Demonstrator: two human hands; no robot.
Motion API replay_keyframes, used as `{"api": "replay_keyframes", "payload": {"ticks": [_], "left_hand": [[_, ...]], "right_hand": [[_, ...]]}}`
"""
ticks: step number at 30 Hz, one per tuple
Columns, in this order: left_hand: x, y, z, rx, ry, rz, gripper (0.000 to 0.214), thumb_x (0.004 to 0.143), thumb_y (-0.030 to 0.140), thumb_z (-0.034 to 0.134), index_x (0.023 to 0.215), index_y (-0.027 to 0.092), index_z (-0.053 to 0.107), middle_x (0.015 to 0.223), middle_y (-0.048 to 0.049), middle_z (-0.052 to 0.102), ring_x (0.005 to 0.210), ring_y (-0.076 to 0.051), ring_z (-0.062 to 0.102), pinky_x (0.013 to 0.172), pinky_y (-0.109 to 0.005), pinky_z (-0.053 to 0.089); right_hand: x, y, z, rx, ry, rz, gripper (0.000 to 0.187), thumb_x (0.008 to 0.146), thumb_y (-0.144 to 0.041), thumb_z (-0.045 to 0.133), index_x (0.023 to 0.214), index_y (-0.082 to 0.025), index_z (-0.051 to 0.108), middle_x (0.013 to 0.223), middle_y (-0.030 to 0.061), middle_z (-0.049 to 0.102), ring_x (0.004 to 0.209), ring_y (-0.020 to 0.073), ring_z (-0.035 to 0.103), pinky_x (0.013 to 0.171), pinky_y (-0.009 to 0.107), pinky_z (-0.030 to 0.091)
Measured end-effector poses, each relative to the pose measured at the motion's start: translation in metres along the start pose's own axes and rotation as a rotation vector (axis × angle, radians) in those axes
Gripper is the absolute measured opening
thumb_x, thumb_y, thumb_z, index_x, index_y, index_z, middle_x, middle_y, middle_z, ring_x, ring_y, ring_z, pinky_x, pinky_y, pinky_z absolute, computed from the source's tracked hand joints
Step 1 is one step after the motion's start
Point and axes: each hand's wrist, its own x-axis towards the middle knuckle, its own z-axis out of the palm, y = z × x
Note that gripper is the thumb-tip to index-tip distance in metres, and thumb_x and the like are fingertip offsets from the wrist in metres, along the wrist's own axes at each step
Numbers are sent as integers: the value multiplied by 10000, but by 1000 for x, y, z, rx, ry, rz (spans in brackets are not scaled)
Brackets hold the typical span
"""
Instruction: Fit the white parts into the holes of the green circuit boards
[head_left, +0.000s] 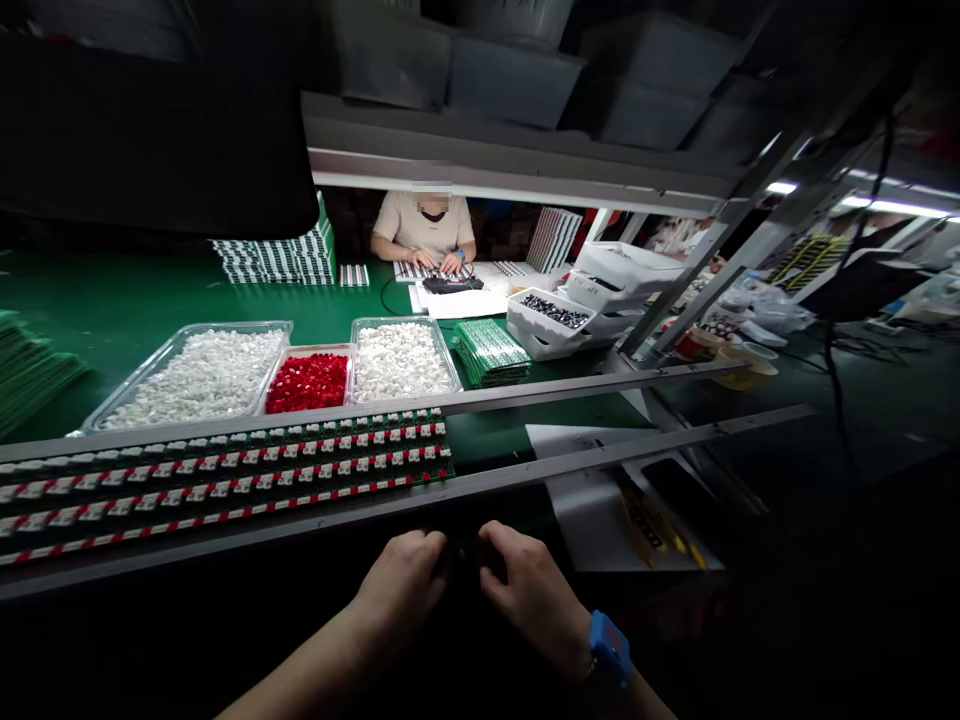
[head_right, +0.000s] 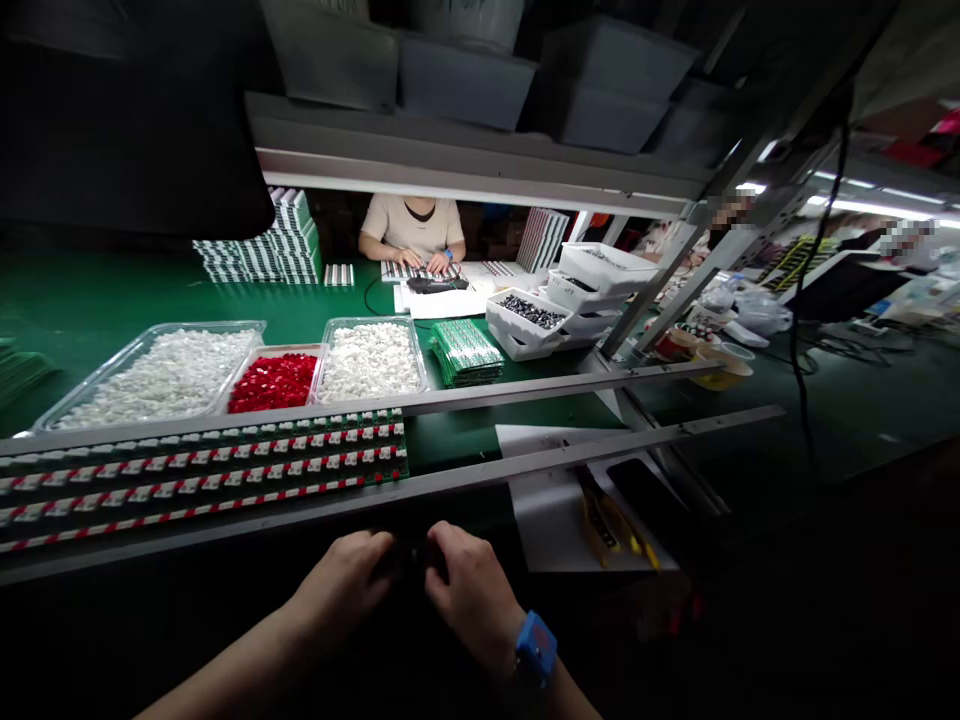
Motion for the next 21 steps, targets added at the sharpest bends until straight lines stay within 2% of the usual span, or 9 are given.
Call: {"api": "replay_keyframes", "payload": {"ticks": [4,8,13,16,21], "left_hand": [[-7,-4,-9,-246,64,24,154,735,111,528,834,165,633,783,-30,684,720,-162,622,663,-228,453],[-15,-14,-16,-453,99,38,223,769,199,528,935,160,671,784,-35,698,706,-169,623,656,-238,467],[-24,-23,-24,-707,103,-35,275,759,329,612,943,147,705,885,-74,728,819,-218,644,740,-273,489],[-29,-23,-31,-841,89,-74,322,714,405,680,900,146,717,831,-63,730,768,-208,642,708,-264,489],[-32,-25,-34,-947,116,-86,319,654,400,752,857,155,725,769,-45,719,687,-171,623,659,-246,486]], "right_hand": [[4,-10,-18,250,68,-109,87,825,-158,512,860,-185,587,759,-4,609,679,119,562,649,216,437],[20,-16,-34,333,130,-121,142,792,-179,581,932,-178,604,753,-5,635,669,123,588,642,215,460],[39,-17,-43,245,185,-203,98,825,-180,558,891,-182,631,752,-1,650,671,120,599,641,210,458],[50,-18,-48,155,214,-263,73,820,-186,590,834,-191,662,780,7,649,703,124,601,666,215,452],[78,-23,-55,16,289,-297,40,785,-160,612,777,-176,647,774,14,606,694,126,567,661,230,429]]}}
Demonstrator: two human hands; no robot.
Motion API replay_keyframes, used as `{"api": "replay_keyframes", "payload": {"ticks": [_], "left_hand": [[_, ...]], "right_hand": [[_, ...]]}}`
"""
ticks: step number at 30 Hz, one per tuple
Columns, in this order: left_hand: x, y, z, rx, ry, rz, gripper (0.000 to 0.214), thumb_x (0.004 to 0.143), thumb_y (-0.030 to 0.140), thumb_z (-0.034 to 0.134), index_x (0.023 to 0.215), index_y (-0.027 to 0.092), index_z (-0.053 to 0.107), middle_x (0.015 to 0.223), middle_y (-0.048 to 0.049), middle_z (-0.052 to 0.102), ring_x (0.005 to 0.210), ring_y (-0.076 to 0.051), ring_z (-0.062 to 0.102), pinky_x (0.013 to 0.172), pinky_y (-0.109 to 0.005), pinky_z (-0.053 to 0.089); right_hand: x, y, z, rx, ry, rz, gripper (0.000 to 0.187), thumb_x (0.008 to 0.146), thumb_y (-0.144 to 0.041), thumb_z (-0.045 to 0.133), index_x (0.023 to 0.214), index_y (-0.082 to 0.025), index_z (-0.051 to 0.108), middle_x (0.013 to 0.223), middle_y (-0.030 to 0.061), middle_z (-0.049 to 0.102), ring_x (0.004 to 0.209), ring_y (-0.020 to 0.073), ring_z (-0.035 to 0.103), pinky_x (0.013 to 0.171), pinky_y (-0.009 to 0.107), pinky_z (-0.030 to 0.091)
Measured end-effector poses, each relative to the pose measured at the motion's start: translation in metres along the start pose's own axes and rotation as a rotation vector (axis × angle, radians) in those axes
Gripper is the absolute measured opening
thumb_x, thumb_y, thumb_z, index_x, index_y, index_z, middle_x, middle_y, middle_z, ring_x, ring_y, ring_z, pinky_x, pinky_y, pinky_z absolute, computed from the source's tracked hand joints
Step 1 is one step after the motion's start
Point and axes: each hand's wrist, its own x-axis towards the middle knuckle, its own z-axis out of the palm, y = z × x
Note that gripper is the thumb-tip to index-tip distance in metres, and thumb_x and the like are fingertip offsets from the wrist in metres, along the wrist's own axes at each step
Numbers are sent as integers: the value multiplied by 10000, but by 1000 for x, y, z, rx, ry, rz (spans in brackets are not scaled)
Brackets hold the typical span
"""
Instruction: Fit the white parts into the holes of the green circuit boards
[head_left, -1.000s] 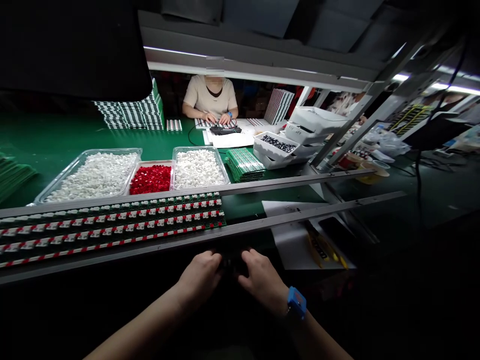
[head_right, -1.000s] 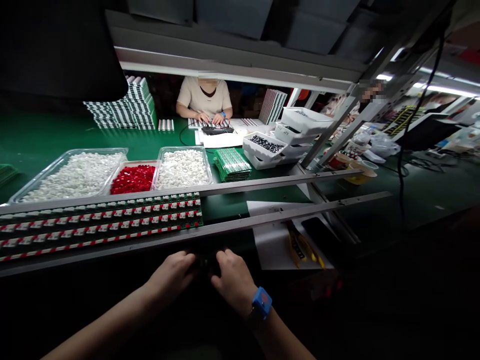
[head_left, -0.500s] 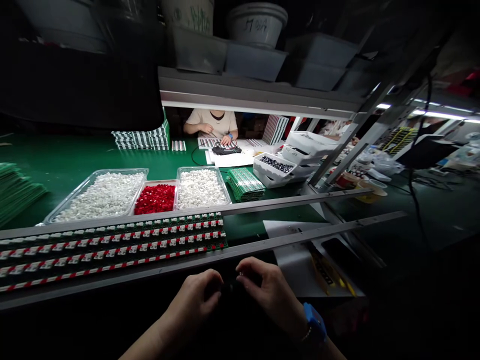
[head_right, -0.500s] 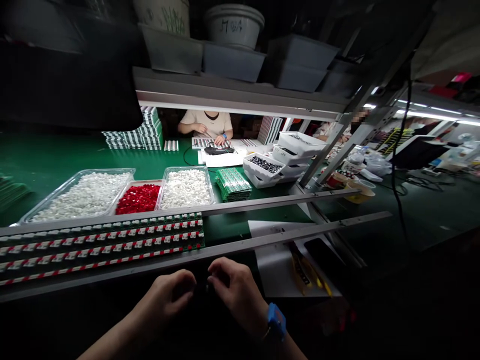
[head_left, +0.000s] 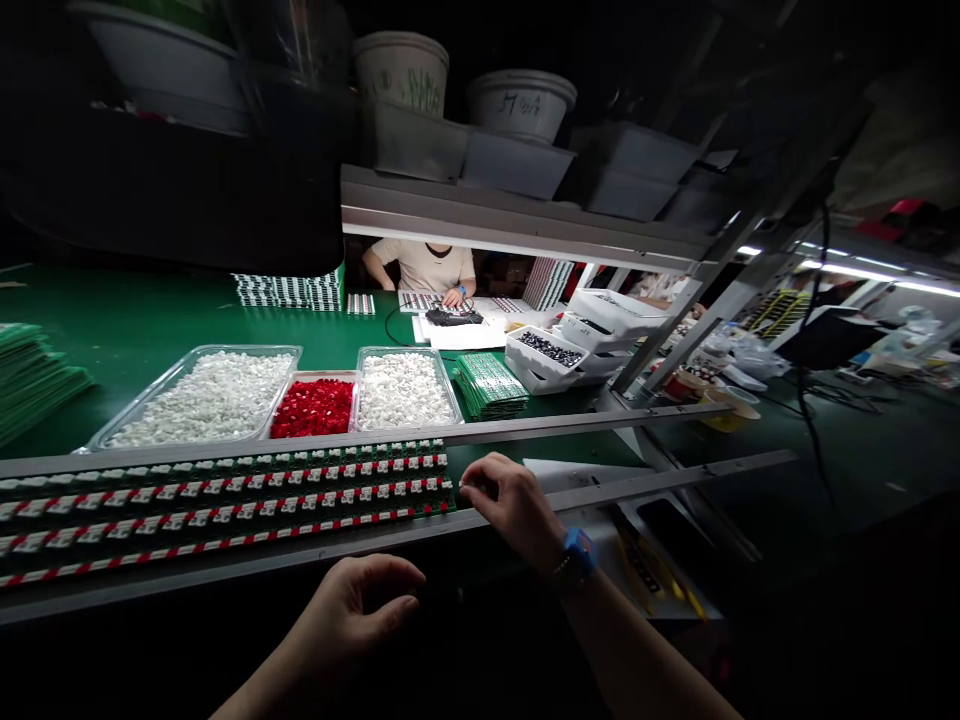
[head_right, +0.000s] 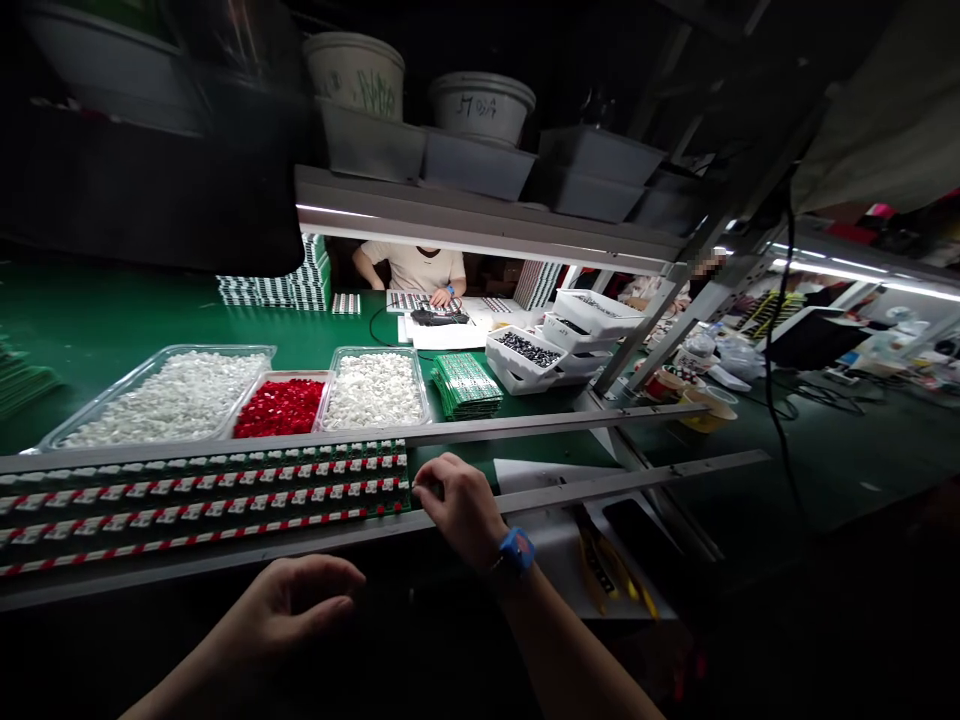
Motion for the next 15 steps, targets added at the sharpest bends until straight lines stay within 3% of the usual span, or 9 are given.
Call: {"api": "replay_keyframes", "payload": {"ticks": [4,10,15], "left_hand": [[-2,-1,-1,-127,34,-30,394,637,465,768,865,146,727,724,-49,711,622,-153,621,619,-246,488],[-6,5,-1,-275,74,-123,455,615,458,797,926,134,725,726,-60,721,621,-156,642,610,-249,490],[-6,10,2,-331,87,-144,474,610,436,810,964,140,700,715,-48,722,636,-155,646,622,-246,493]], "right_hand": [[12,-2,4,-13,-1,-31,35,770,-152,587,756,-166,617,761,11,580,665,117,532,614,220,407],[11,-3,9,205,-41,50,73,797,-195,541,845,-171,590,586,-52,477,524,82,424,511,190,356],[17,2,7,279,-80,98,125,787,-231,576,875,-158,628,661,-15,576,595,102,513,566,199,416]]}}
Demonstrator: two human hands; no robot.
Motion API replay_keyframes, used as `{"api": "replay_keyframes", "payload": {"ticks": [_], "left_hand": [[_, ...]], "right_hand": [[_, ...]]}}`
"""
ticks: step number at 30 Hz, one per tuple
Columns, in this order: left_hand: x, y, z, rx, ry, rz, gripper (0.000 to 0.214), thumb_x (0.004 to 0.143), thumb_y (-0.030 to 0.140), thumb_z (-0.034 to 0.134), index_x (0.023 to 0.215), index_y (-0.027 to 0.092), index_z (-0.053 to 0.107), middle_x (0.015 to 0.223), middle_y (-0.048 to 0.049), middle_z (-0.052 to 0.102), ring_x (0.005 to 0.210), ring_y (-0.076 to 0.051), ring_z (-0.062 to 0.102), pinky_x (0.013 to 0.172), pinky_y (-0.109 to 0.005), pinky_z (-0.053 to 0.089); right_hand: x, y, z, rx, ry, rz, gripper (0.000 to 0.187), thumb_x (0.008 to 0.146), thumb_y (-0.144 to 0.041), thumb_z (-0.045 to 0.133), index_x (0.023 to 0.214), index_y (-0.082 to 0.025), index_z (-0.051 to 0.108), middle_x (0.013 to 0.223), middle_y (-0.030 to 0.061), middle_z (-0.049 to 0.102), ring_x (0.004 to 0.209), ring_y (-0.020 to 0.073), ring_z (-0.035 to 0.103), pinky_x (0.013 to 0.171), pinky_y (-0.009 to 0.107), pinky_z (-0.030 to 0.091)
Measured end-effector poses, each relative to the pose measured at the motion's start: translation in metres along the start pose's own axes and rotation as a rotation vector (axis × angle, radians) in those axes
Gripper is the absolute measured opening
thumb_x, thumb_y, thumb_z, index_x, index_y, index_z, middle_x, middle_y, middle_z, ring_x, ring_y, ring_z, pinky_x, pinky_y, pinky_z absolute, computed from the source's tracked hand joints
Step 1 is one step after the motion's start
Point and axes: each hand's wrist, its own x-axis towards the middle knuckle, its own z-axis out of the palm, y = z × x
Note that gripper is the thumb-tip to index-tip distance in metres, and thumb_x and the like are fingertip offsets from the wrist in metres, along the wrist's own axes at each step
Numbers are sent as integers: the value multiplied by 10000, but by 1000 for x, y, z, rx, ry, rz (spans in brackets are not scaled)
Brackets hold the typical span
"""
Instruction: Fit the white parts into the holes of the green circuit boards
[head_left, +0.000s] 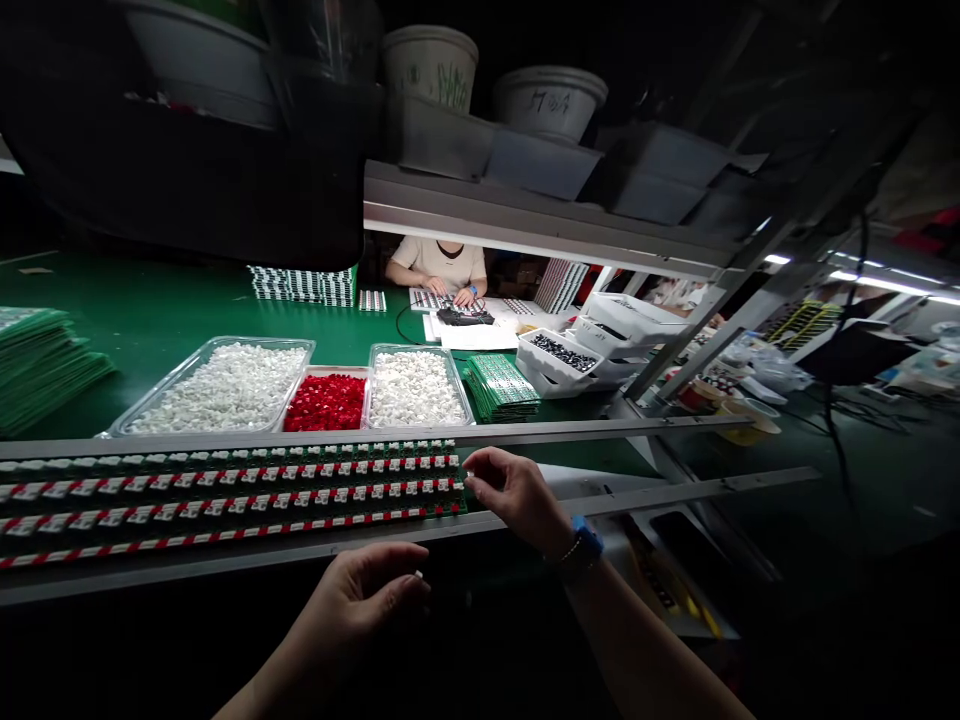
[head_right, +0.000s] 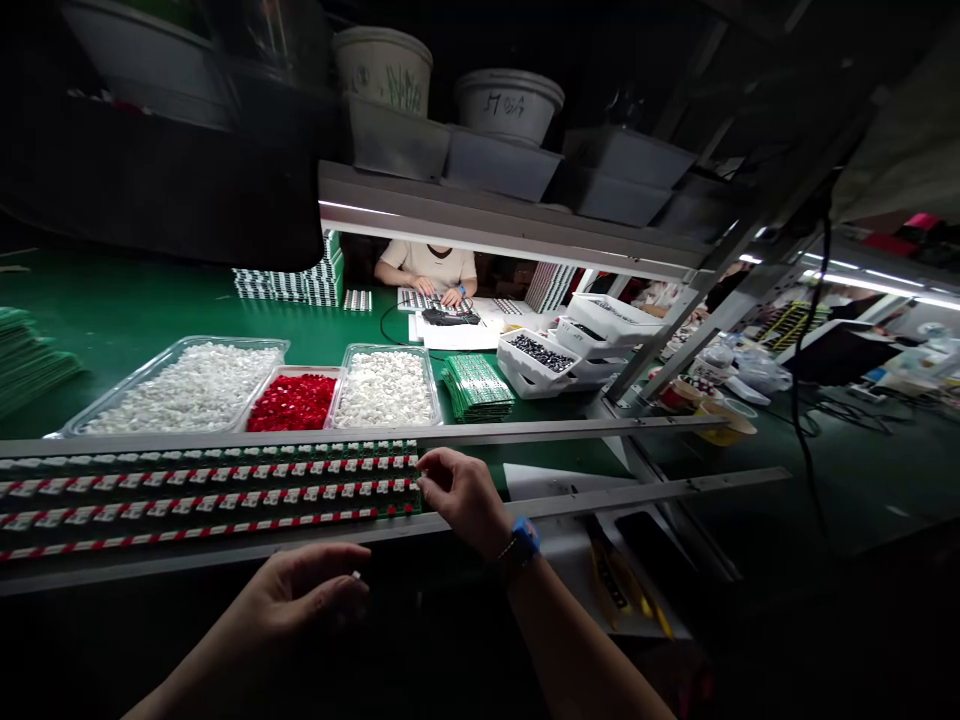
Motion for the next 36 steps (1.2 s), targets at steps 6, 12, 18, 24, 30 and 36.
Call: {"api": "replay_keyframes", "payload": {"ticks": [6,12,18,24,30,36], "left_hand": [[1,-2,0,7,-14,10,422,623,453,797,890,146,684,681,-42,709,614,-148,628,583,-229,461],[1,-6,-3,16,-45,36,416,649,470,775,863,129,667,697,-53,703,630,-152,625,597,-238,448],[2,-8,-7,37,-42,31,403,655,459,773,864,133,663,711,-47,699,637,-146,620,604,-233,440],[1,-7,-6,78,-55,37,378,676,455,754,847,131,663,697,-41,681,615,-134,592,583,-229,422],[-2,0,-3,161,-2,93,378,650,466,762,819,136,689,663,-22,651,615,-129,563,594,-225,431],[1,2,-4,251,34,117,375,665,465,737,829,130,710,618,-21,646,563,-129,559,552,-225,434]], "right_hand": [[10,5,-2,-172,-13,-76,69,793,-203,593,811,-164,646,688,-2,620,617,112,550,599,211,424],[19,8,1,-348,-25,-112,79,794,-198,624,784,-166,695,759,18,617,633,112,550,612,226,415],[18,12,5,-370,-66,-141,127,831,-177,577,822,-167,704,792,24,613,672,116,564,649,228,428],[19,13,6,-342,-72,-126,99,817,-171,605,793,-158,700,787,20,615,664,109,563,646,223,424],[21,17,5,-295,-81,-143,102,813,-178,620,795,-168,720,765,9,613,652,100,562,638,214,421],[12,7,1,-282,5,-148,126,828,-185,602,808,-166,725,756,20,625,659,112,581,649,224,435]]}}
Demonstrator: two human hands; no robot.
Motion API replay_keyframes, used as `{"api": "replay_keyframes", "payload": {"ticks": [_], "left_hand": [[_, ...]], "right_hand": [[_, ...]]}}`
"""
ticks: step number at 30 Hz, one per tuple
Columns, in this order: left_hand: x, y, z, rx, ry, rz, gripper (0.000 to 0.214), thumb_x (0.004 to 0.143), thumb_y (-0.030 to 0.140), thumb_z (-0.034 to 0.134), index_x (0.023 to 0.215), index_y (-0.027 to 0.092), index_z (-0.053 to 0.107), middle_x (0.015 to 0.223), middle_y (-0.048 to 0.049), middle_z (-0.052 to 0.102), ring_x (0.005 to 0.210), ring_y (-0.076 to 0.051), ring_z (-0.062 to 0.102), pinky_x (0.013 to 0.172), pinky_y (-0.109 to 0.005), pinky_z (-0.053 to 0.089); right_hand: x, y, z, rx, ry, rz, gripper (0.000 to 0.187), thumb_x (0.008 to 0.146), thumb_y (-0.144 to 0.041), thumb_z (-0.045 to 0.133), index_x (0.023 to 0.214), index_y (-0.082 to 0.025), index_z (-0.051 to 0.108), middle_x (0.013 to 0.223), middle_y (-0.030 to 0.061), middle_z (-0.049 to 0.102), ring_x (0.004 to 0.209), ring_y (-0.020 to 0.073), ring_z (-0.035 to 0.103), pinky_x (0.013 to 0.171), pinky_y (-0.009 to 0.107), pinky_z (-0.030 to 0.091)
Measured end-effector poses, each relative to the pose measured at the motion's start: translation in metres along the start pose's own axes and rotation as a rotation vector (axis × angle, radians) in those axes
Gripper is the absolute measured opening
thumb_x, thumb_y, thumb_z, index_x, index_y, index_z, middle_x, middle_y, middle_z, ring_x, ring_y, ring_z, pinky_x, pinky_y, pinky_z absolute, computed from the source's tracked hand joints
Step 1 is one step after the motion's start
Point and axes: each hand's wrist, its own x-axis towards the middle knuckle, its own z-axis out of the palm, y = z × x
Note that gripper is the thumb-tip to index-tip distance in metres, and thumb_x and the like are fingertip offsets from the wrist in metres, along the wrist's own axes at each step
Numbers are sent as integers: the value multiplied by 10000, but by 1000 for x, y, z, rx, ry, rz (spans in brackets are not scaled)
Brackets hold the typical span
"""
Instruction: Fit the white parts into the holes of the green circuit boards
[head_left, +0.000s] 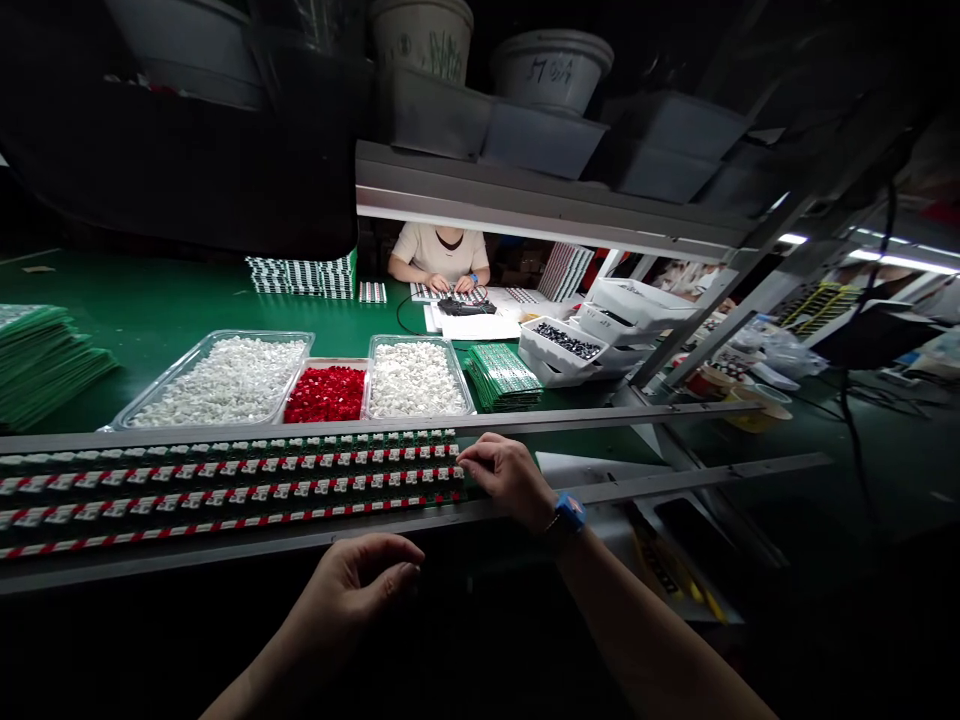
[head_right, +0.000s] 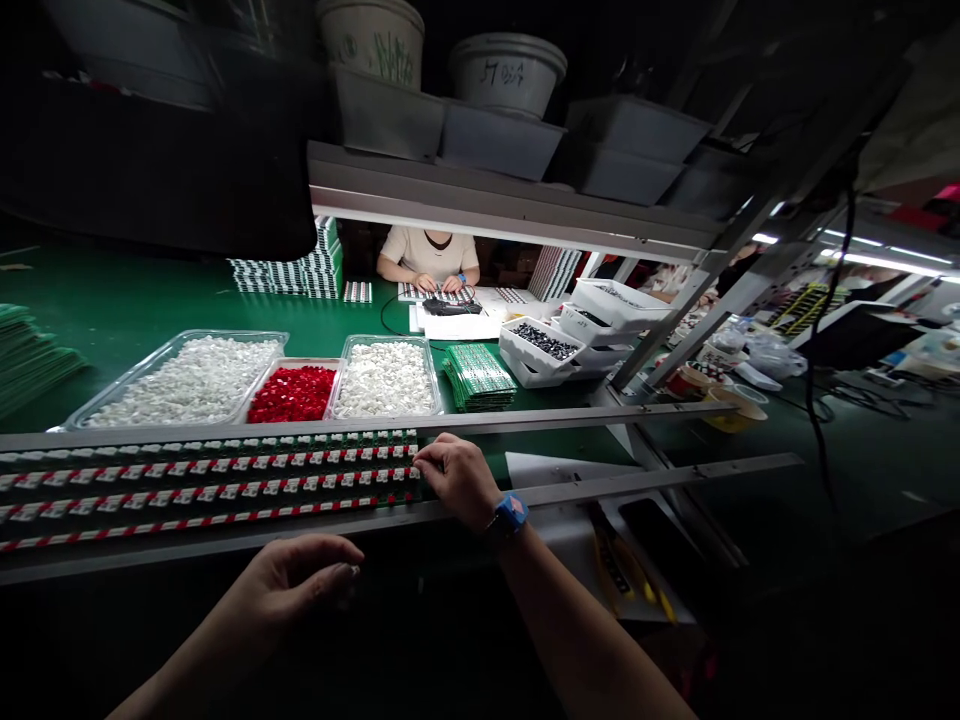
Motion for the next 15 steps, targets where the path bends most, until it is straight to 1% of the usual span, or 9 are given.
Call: {"api": "replay_keyframes", "payload": {"ticks": [2,3,4,6,8,9,11,12,15], "left_hand": [[1,2,-1,15,0,-14,379,667,460,732,851,129,711,619,-26,658,557,-138,581,553,-235,454],[1,4,-2,28,7,-19,381,667,457,731,864,131,712,626,-29,666,558,-144,594,556,-242,468],[2,7,-2,49,23,-18,382,666,455,729,873,134,714,639,-33,675,564,-152,607,559,-249,483],[4,16,-3,99,43,-4,374,652,447,734,863,138,721,682,-42,695,593,-168,633,568,-258,506],[8,27,-3,155,47,24,355,632,424,741,838,136,724,712,-47,707,625,-179,649,578,-258,518],[11,32,-3,184,52,46,339,631,412,738,827,135,724,710,-45,708,628,-180,650,576,-254,518],[18,42,-2,261,71,107,293,650,387,711,803,137,722,685,-36,703,615,-175,643,564,-244,506],[22,45,-2,314,85,144,267,667,376,693,790,142,721,672,-32,701,610,-174,639,559,-239,496],[36,51,0,520,109,251,207,719,345,647,774,160,721,701,-31,716,664,-189,651,610,-249,487]], "right_hand": [[-9,-9,-8,-27,15,5,140,837,-180,580,814,-163,717,761,26,630,658,117,580,647,228,431],[-14,-13,-12,-39,-16,6,141,837,-179,576,812,-166,714,764,26,637,655,119,580,647,229,430],[-21,-17,-15,-46,-74,3,138,831,-171,575,810,-173,711,773,25,648,668,123,587,654,229,429],[-35,-21,-17,-78,-256,-6,125,794,-141,594,807,-192,707,780,17,669,688,133,598,666,233,425],[-49,-22,-12,-154,-427,1,131,739,-114,626,813,-196,697,795,20,683,719,155,609,674,242,417],[-56,-21,-7,-204,-484,18,137,715,-110,640,817,-189,687,810,31,687,736,168,613,671,247,412],[-69,-18,6,-289,-535,77,132,687,-124,651,812,-168,659,840,62,686,755,191,618,650,253,400],[-74,-16,12,-315,-536,117,132,680,-146,656,811,-160,643,841,76,684,753,200,619,634,256,394],[-86,-11,30,-333,-489,240,117,683,-198,649,786,-155,613,831,98,681,731,215,621,605,261,379]]}}
